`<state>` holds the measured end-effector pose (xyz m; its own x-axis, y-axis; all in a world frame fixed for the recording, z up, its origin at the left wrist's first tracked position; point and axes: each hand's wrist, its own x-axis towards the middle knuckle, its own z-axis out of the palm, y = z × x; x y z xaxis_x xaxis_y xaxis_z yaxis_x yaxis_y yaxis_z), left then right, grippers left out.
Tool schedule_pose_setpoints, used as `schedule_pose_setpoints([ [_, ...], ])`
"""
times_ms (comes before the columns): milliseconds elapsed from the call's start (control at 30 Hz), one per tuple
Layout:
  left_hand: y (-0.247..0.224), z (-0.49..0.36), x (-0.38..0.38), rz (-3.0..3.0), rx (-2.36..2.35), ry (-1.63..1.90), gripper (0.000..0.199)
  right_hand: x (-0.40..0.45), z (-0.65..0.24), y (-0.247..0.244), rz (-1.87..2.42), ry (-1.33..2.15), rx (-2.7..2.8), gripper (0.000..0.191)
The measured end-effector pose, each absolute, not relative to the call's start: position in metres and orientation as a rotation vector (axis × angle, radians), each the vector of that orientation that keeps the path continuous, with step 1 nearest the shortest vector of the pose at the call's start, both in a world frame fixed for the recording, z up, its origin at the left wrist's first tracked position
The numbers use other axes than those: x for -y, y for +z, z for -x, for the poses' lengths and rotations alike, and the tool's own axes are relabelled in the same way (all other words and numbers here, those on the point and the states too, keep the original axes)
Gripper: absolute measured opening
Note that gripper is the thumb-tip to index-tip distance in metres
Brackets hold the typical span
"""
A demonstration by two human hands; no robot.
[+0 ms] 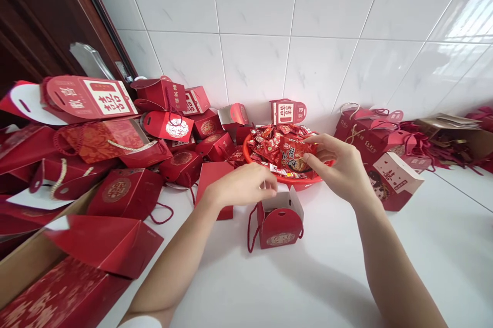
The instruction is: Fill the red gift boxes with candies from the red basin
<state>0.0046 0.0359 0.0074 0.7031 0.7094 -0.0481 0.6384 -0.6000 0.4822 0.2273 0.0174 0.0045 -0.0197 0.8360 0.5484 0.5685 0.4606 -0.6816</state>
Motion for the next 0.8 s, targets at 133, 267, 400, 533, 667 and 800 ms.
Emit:
schedule_pose_setpoints([
  [133,0.008,-0.012,-0.023,-2.466,-1.154,-0.06,0.023,-0.014,-0.216,0.001,1.187,0.462,1.773,0.022],
  [267,0.008,-0.013,-0.013,-2.506,-1.295,-0.23,0.046,-0.012,-0.209,-0.001,1.235,0.542,1.834,0.021],
  [400,0.008,-0.013,-0.01,-2.43,-1.345,-0.267,0.05,-0.007,-0.205,-0.002,1.296,0.558,1.843,0.023],
  [533,0.01,-0.012,-0.011,-2.367,-1.351,-0.266,0.051,-0.004,-0.199,-0.005,1.342,0.609,1.8,0.024],
  [667,0.012,-0.009,-0.01,-2.362,-1.316,-0.261,0.046,-0.004,-0.193,-0.011,1.321,0.62,1.828,0.02],
  [800,0.013,-0.008,-0.01,-2.379,-1.291,-0.282,0.043,-0.003,-0.191,-0.012,1.305,0.663,1.953,0.013],
])
